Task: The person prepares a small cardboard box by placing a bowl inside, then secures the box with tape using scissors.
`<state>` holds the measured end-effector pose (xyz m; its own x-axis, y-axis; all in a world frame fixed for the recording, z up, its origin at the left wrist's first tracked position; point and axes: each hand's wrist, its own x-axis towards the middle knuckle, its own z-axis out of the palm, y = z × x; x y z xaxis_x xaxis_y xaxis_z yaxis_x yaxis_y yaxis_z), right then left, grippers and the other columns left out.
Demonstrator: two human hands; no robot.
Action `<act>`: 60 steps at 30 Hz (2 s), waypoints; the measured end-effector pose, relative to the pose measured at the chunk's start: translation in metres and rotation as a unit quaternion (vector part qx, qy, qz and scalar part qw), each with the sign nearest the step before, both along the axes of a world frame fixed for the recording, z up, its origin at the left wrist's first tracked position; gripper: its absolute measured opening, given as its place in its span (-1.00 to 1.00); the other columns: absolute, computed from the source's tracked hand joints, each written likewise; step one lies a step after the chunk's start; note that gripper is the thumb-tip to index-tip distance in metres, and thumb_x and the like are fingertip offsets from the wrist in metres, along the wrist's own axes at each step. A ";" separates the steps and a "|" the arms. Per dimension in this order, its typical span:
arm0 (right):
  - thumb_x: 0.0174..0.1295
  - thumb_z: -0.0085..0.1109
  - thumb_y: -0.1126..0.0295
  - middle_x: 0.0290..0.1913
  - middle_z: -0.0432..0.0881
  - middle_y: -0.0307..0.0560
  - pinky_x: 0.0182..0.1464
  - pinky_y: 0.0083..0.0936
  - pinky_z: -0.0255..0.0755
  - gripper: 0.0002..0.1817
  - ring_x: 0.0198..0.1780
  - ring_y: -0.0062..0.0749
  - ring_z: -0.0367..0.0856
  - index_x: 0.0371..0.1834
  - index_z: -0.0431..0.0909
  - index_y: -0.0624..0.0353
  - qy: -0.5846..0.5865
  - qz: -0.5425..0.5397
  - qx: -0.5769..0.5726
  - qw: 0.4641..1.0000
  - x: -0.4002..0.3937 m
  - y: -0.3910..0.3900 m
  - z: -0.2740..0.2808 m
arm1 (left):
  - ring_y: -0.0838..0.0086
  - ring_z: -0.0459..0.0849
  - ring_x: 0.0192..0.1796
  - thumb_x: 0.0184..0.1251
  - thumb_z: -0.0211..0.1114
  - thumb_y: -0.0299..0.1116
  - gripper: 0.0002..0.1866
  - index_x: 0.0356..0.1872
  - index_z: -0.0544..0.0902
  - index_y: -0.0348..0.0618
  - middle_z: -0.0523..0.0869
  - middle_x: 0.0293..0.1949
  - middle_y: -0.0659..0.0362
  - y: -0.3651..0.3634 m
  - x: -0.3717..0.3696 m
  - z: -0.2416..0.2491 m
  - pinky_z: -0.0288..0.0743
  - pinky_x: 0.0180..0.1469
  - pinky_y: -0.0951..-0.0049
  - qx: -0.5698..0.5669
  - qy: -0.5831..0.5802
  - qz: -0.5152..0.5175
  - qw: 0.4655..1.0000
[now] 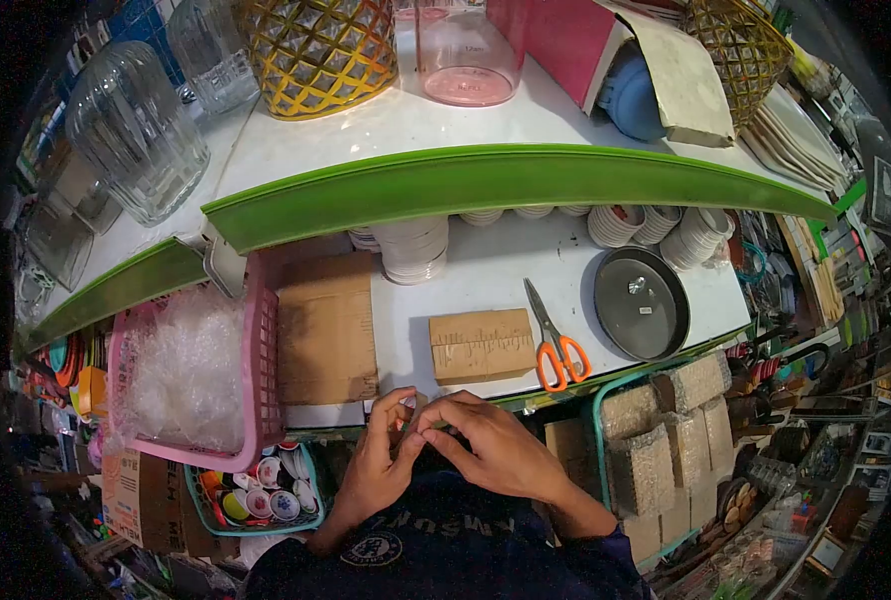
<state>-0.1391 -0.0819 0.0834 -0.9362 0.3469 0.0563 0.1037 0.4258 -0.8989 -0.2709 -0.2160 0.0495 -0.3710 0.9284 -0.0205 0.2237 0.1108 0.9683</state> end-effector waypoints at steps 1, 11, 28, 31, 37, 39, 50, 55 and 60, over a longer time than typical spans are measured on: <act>0.33 0.15 0.44 -0.09 0.62 0.03 0.05 -0.25 0.48 -0.85 -0.01 -0.01 0.59 -0.12 0.49 0.25 0.001 -0.001 0.000 1.000 0.000 -0.001 0.002 | 0.27 0.56 -0.10 0.48 0.16 -0.31 -0.49 0.35 0.26 -0.20 0.51 -0.12 -0.03 0.000 0.000 0.000 0.46 -0.04 0.35 0.006 0.041 0.005 0.999; 0.39 0.09 0.42 -0.21 0.71 -0.03 -0.06 -0.47 0.52 -0.82 -0.11 -0.33 0.70 -0.05 0.59 0.23 0.009 -0.263 -0.016 0.965 0.017 0.008 0.006 | 0.64 0.38 -0.41 0.50 0.05 -0.54 -0.94 -0.10 0.42 -0.25 0.35 -0.07 0.16 -0.002 -0.006 -0.022 0.31 -0.40 0.64 0.114 -0.250 -0.007 0.962; 0.03 0.34 0.42 -0.22 0.67 0.08 -0.07 -0.08 0.48 -0.57 -0.15 0.05 0.63 0.02 0.55 0.18 -0.219 -0.406 0.267 0.846 0.067 0.089 -0.097 | 0.66 0.36 -0.48 0.53 -0.04 -0.52 -0.94 -0.17 0.41 -0.24 0.42 0.06 0.05 0.002 -0.018 -0.034 0.28 -0.49 0.63 0.175 -0.257 0.082 0.947; 0.07 0.31 0.43 -0.18 0.69 0.15 -0.11 -0.10 0.51 -0.52 -0.18 0.06 0.67 0.12 0.52 0.24 -0.167 -0.403 0.226 0.871 0.075 0.088 -0.085 | 0.66 0.37 -0.48 0.53 -0.05 -0.52 -0.93 -0.17 0.41 -0.24 0.43 0.06 0.04 0.003 -0.018 -0.037 0.29 -0.49 0.63 0.175 -0.275 0.089 0.941; 0.25 0.25 0.42 -0.15 0.67 0.16 -0.26 -0.35 0.53 -0.46 -0.26 -0.24 0.70 0.30 0.41 0.27 -0.179 -0.387 0.076 0.901 0.091 0.090 -0.084 | 0.66 0.38 -0.46 0.53 -0.05 -0.51 -0.94 -0.16 0.41 -0.23 0.42 0.06 0.04 0.007 -0.018 -0.040 0.30 -0.50 0.62 0.176 -0.297 0.096 0.934; 0.28 0.22 0.46 -0.12 0.64 0.00 -0.28 -0.55 0.49 -0.44 -0.31 -0.52 0.61 0.36 0.36 0.26 -0.035 -0.399 -0.085 0.912 0.097 0.086 -0.078 | 0.65 0.39 -0.45 0.53 -0.05 -0.51 -0.94 -0.16 0.41 -0.22 0.42 0.06 0.05 0.009 -0.018 -0.041 0.30 -0.50 0.62 0.176 -0.299 0.101 0.932; -0.32 0.66 0.14 -0.16 0.57 -0.17 -0.03 -0.36 0.33 -0.13 -0.19 -0.31 0.54 0.22 0.52 -0.08 -0.077 -0.149 0.185 0.968 0.061 0.026 -0.004 | 0.66 0.37 -0.48 0.54 -0.03 -0.49 -0.93 -0.17 0.43 -0.20 0.43 0.03 0.10 0.019 -0.019 -0.043 0.26 -0.51 0.63 0.199 -0.302 0.111 0.926; -0.25 0.58 0.08 -0.32 0.53 -0.28 0.01 -0.26 0.32 -0.26 -0.21 -0.40 0.52 0.16 0.61 -0.13 -0.171 -0.102 0.296 0.934 0.049 0.018 0.012 | 0.67 0.37 -0.45 0.53 -0.01 -0.49 -0.94 -0.17 0.44 -0.18 0.43 0.03 0.13 0.016 -0.024 -0.047 0.26 -0.50 0.64 0.202 -0.321 0.133 0.915; -0.10 0.43 -0.03 -0.36 0.54 -0.33 -0.11 -0.36 0.32 -0.35 -0.29 -0.50 0.58 0.17 0.62 -0.24 -0.153 -0.068 0.393 0.904 0.046 0.017 0.014 | 0.68 0.39 -0.35 0.53 0.00 -0.48 -0.94 -0.17 0.44 -0.17 0.43 0.05 0.15 0.015 -0.024 -0.049 0.30 -0.47 0.64 0.189 -0.280 0.158 0.928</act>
<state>-0.0936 -0.0646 0.0976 -0.9011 0.4262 0.0804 0.3967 0.8849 -0.2442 -0.2950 -0.2010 0.0001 -0.6555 0.7551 0.0121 -0.3126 -0.2858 0.9059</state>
